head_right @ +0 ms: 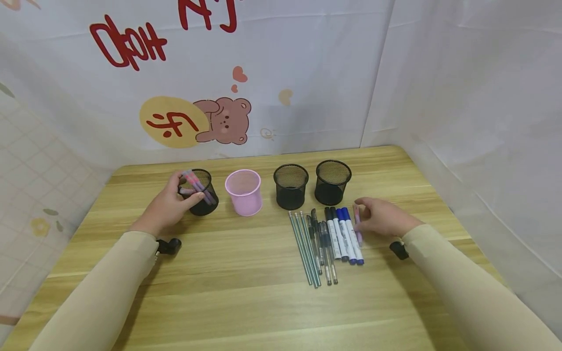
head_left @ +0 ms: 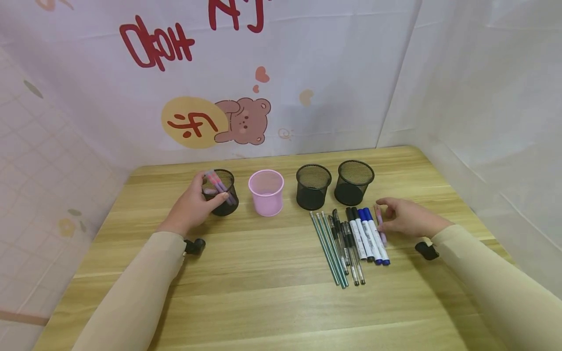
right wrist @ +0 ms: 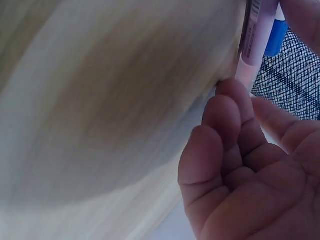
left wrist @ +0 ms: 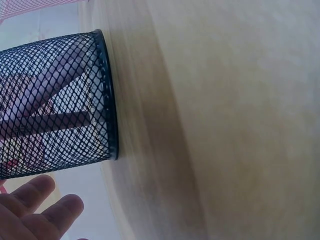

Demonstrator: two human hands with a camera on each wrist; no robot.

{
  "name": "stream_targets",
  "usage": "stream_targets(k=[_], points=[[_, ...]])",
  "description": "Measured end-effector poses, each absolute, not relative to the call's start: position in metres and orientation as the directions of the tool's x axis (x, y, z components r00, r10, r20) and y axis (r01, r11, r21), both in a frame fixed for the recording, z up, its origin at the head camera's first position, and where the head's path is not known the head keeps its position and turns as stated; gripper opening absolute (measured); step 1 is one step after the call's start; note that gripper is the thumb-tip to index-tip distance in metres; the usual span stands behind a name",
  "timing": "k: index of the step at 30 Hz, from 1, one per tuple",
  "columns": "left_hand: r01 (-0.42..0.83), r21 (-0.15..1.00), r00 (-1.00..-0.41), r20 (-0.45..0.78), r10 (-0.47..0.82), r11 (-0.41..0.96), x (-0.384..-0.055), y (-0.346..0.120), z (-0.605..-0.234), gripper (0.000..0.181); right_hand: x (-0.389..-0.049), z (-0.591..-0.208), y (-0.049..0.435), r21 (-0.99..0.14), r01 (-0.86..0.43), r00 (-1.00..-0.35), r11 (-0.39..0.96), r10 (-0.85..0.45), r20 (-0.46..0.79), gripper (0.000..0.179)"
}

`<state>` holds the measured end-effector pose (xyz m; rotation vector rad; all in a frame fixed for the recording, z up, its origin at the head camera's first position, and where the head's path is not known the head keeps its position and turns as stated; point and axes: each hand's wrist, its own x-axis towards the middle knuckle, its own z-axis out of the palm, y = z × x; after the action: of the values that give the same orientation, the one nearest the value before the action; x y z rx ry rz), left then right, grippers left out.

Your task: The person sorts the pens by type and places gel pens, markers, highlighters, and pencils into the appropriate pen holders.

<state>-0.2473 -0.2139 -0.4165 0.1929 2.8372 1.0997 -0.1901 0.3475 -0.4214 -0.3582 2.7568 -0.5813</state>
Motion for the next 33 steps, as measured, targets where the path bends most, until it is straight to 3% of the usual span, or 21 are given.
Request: stream_targets(k=[11,22,33], points=[[0.091,0.670,-0.988,-0.035,0.153,0.737,-0.2462,-0.2122,-0.4173,0.101,-0.1914,-0.4218,0.3449,-0.445,-0.135,-0.903,0.885,-0.295,-0.312,0.098],[0.073,0.655,-0.988,-0.055,0.144,0.752,-0.2460,-0.2139,-0.4157,0.105,-0.1923,-0.4261,0.3459,-0.477,-0.117,-0.895,0.871,-0.300,-0.328,0.090],[0.081,0.646,-0.988,-0.049,0.147,0.759,-0.2476,-0.2147,-0.4169,0.108,-0.1891,-0.4236,0.3445,-0.569,-0.019,-0.891,0.822,-0.272,-0.363,0.088]])
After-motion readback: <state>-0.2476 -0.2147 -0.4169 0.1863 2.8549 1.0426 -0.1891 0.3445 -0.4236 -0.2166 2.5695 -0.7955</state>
